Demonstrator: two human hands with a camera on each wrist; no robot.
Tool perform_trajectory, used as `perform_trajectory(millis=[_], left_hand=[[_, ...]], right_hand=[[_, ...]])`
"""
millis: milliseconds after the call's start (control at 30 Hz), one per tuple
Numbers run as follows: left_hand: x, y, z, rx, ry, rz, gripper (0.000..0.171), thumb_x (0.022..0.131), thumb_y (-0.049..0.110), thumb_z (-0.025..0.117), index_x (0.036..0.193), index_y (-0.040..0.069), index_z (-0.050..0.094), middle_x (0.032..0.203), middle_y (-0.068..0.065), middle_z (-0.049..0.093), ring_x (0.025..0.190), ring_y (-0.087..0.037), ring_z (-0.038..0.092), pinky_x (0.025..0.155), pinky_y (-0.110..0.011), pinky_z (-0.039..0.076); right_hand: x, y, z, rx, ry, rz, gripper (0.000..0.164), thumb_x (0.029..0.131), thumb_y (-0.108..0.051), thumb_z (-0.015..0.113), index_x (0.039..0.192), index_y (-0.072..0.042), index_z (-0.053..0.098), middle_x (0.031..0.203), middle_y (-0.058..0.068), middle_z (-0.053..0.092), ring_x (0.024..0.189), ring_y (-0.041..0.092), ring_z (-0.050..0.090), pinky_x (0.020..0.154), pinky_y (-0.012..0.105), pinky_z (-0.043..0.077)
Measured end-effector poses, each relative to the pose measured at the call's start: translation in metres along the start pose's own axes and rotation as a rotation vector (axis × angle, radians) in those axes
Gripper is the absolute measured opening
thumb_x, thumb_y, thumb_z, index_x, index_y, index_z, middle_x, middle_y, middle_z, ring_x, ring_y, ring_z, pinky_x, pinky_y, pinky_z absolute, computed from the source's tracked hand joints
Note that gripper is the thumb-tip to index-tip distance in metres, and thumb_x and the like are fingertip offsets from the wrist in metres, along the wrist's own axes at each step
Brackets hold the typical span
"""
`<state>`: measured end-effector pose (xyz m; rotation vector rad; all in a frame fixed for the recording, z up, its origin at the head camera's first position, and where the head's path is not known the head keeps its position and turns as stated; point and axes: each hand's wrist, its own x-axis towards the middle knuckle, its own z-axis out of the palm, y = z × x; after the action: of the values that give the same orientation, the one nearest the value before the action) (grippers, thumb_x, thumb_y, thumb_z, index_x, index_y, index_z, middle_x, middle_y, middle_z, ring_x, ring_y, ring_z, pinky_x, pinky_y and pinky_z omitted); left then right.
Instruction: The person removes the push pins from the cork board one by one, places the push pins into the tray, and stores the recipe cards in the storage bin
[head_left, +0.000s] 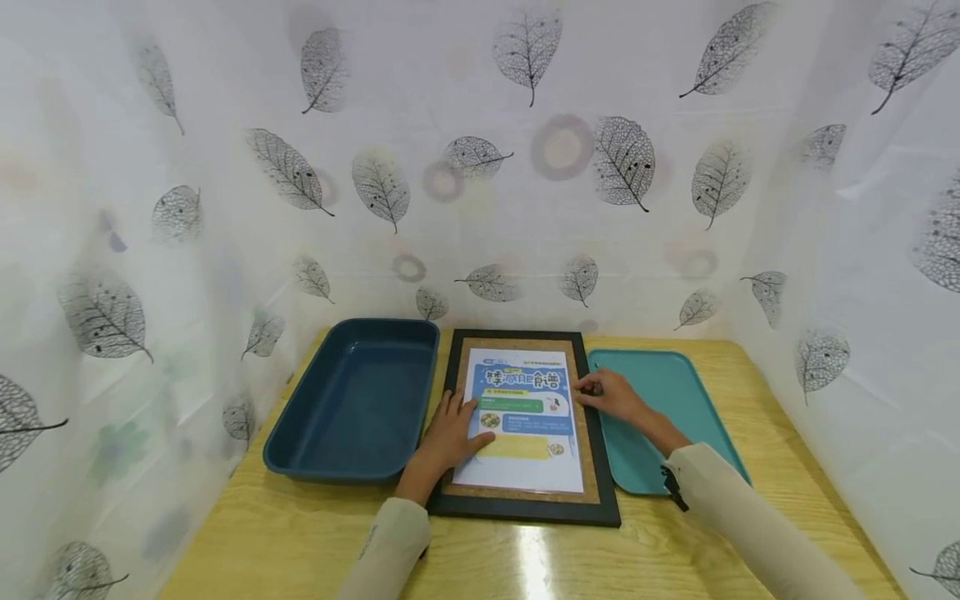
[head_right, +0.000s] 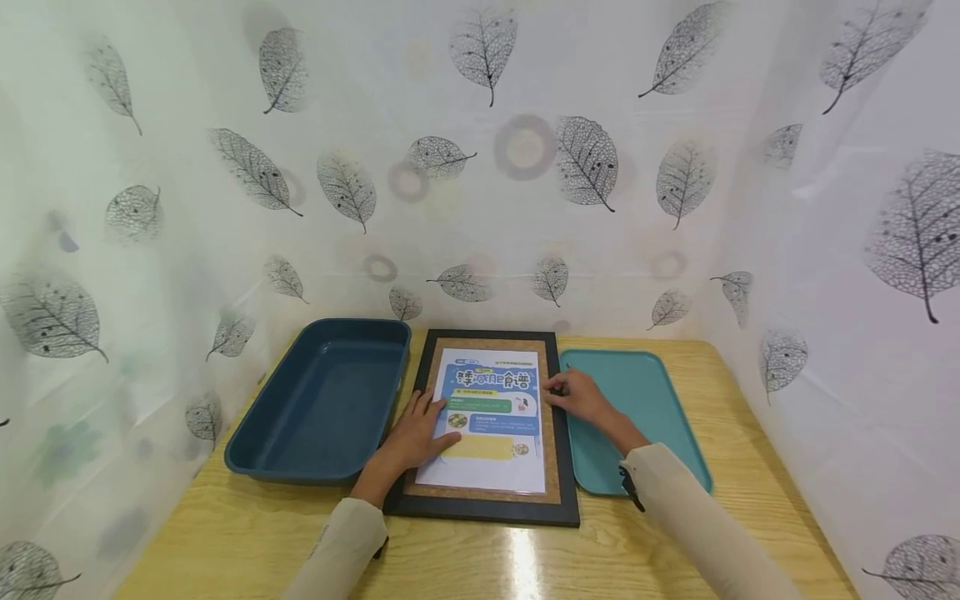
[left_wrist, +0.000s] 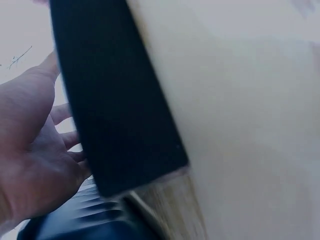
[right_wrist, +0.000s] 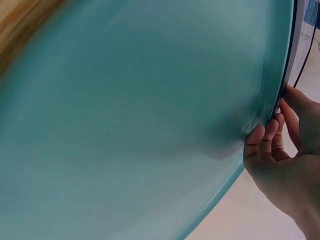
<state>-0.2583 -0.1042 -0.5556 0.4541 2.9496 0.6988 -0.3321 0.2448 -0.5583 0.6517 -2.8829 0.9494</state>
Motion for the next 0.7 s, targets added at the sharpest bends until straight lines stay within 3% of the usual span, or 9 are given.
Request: perform_trajectory(millis=[267,567,700], left_hand=[[-0.001,-0.003,-0.003,-0.091,-0.012,-0.019,0.079,0.098,0.046,0.070,0.158,0.003,0.040,0.170,-0.023,0.018,0.157,-0.047,0.008,0.123,-0.061,0.020],[-0.008,0.000,-0.001,-0.199,0.062,-0.120,0.085,0.098,0.033,0.072,0.161,-0.005,0.028,0.169,-0.030,0.011,0.156,-0.050,0.001,0.123,-0.063,0.017],[-0.011,0.002,0.002,-0.249,0.091,-0.125,0.083,0.098,0.028,0.073,0.160,-0.006,0.029,0.168,-0.032,0.011,0.155,-0.052,0.000,0.122,-0.065,0.017]], right_hand=[[0.001,0.000,0.003,0.001,-0.020,0.003,0.020,0.095,-0.010,0.075,0.111,0.000,0.078,0.095,0.009,0.068,0.086,0.022,0.057,0.078,0.043,0.050],[-0.001,0.003,0.006,-0.007,-0.008,0.013,0.021,0.096,-0.009,0.074,0.115,0.000,0.077,0.101,0.011,0.068,0.091,0.024,0.058,0.081,0.046,0.051],[-0.002,0.003,0.006,-0.005,0.002,0.000,0.020,0.096,-0.009,0.074,0.114,-0.001,0.078,0.101,0.011,0.069,0.090,0.024,0.059,0.081,0.047,0.052]])
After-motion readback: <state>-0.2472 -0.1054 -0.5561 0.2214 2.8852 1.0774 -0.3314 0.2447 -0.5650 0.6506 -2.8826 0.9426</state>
